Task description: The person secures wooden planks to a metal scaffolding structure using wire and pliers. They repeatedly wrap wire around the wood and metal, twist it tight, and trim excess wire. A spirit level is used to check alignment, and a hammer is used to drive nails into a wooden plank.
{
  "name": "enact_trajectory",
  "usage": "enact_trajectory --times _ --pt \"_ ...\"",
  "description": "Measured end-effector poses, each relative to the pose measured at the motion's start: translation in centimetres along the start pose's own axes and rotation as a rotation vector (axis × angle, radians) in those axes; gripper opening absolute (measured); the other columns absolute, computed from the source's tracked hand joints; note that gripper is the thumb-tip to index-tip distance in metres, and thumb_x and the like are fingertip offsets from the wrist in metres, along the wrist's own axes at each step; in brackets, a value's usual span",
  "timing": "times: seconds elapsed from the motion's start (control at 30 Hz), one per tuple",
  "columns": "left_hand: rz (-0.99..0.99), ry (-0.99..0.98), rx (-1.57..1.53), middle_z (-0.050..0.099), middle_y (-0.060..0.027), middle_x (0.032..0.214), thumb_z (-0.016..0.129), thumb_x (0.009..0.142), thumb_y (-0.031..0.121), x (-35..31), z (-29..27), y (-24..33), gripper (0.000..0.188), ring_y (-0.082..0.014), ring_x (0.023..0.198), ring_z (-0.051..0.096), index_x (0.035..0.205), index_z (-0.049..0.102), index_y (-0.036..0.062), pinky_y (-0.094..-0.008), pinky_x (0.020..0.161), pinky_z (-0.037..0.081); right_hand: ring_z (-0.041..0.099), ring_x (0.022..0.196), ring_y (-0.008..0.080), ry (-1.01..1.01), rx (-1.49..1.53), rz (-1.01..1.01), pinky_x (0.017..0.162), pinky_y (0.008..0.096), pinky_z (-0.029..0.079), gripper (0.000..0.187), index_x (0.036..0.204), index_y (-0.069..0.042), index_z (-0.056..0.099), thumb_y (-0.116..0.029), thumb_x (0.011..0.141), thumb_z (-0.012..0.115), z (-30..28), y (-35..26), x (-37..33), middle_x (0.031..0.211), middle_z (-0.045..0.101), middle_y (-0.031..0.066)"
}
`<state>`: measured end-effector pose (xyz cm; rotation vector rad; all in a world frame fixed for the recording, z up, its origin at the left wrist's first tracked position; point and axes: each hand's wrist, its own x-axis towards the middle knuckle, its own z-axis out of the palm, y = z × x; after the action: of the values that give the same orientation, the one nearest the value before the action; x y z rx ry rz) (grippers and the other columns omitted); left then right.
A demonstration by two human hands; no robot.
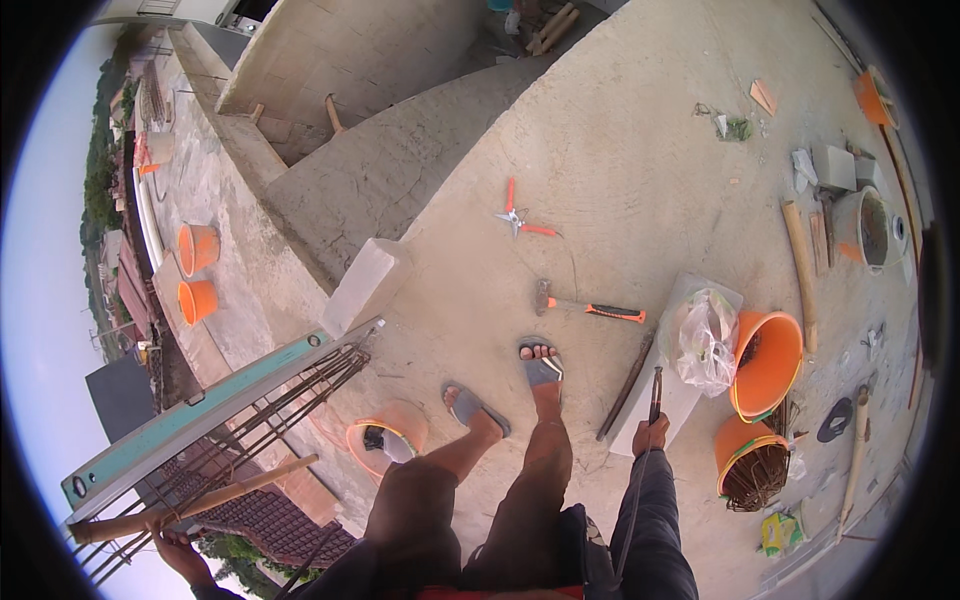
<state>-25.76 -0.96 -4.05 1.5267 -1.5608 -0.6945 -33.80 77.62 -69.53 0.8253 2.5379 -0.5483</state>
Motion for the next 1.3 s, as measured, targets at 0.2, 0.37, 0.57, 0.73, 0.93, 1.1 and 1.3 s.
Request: enact_trajectory --times 0.2,0.37,0.57,0.73,0.93,1.1,1.3 --pt "0.055 -0.364 -0.127 0.058 0.0039 0.080 0.064 0.109 0.024 -2.0 -5.8 3.6 0.036 -0.0069 0.071 0.059 0.140 0.059 0.0047 -0.0222 0.068 0.053 0.068 0.085 0.0492 -0.184 0.102 -0.023 0.082 0.0570 0.051 0.029 0.114 -0.004 0.054 -0.025 0.100 0.067 -12.6 -13.0 -9.0 0.087 0.069 0.0240" --pt "-0.069 -0.666 -0.205 0.069 -0.0053 0.098 0.066 0.105 0.012 -1.4 -7.8 11.4 0.042 -0.0151 0.088 0.071 0.144 0.054 0.0020 -0.0342 0.092 0.061 0.061 0.076 0.0448 -0.180 0.051 -0.731 0.071 0.0532 0.047 0.028 0.096 -0.001 0.058 -0.026 0.102 0.070 -27.1 -30.9 -14.4 0.080 0.060 0.0196" --pt "-0.129 -0.826 -0.484 0.071 -0.0057 0.102 0.054 0.114 0.031 0.3 -8.5 13.5 0.045 -0.0190 0.101 0.073 0.149 0.050 0.0048 -0.0347 0.094 0.058 0.067 0.083 0.0406 -0.169 0.053 -1.538 0.070 0.0478 0.053 0.019 0.093 0.001 0.064 -0.016 0.103 0.068 -42.1 -55.7 -29.8 0.099 0.067 0.0184" --pt "-0.102 -0.720 -0.674 0.070 -0.0039 0.099 0.046 0.117 0.034 1.5 -8.7 14.6 0.043 -0.0164 0.095 0.071 0.146 0.055 0.0041 -0.0319 0.091 0.057 0.071 0.104 0.0397 -0.363 0.097 -1.648 0.088 0.0444 0.057 0.016 0.111 0.002 0.071 -0.010 0.101 0.068 -43.8 -65.9 -48.6 0.123 0.069 0.0189" --pt "-0.254 -0.772 -0.908 0.068 -0.0016 0.094 0.049 0.116 0.028 3.1 -9.0 13.6 0.034 -0.0102 0.080 0.062 0.132 0.065 0.0025 -0.0256 0.078 0.051 0.066 0.123 0.0416 -0.274 0.066 -1.685 0.102 0.0431 0.054 0.026 0.126 0.000 0.071 -0.004 0.101 0.063 -42.9 -69.7 -63.1 0.143 0.061 0.0228" --pt "-0.305 -0.840 -0.969 0.065 -0.0004 0.088 0.053 0.115 0.026 3.6 -9.3 13.2 0.029 -0.0090 0.074 0.056 0.124 0.067 0.0026 -0.0245 0.069 0.045 0.064 0.128 0.0432 -0.227 0.045 -1.632 0.104 0.0439 0.054 0.031 0.132 -0.001 0.069 -0.004 0.102 0.062 -41.0 -69.8 -66.9 0.149 0.058 0.0244" --pt "-0.393 -0.923 -1.071 0.064 -0.0007 0.086 0.053 0.115 0.026 3.8 -9.0 13.1 0.028 -0.0095 0.074 0.056 0.121 0.067 0.0028 -0.0248 0.069 0.045 0.056 0.138 0.0453 -0.313 0.103 -1.503 0.113 0.0472 0.048 0.037 0.135 0.001 0.066 -0.004 0.098 0.064 -40.3 -69.2 -69.6 0.152 0.054 0.0288"
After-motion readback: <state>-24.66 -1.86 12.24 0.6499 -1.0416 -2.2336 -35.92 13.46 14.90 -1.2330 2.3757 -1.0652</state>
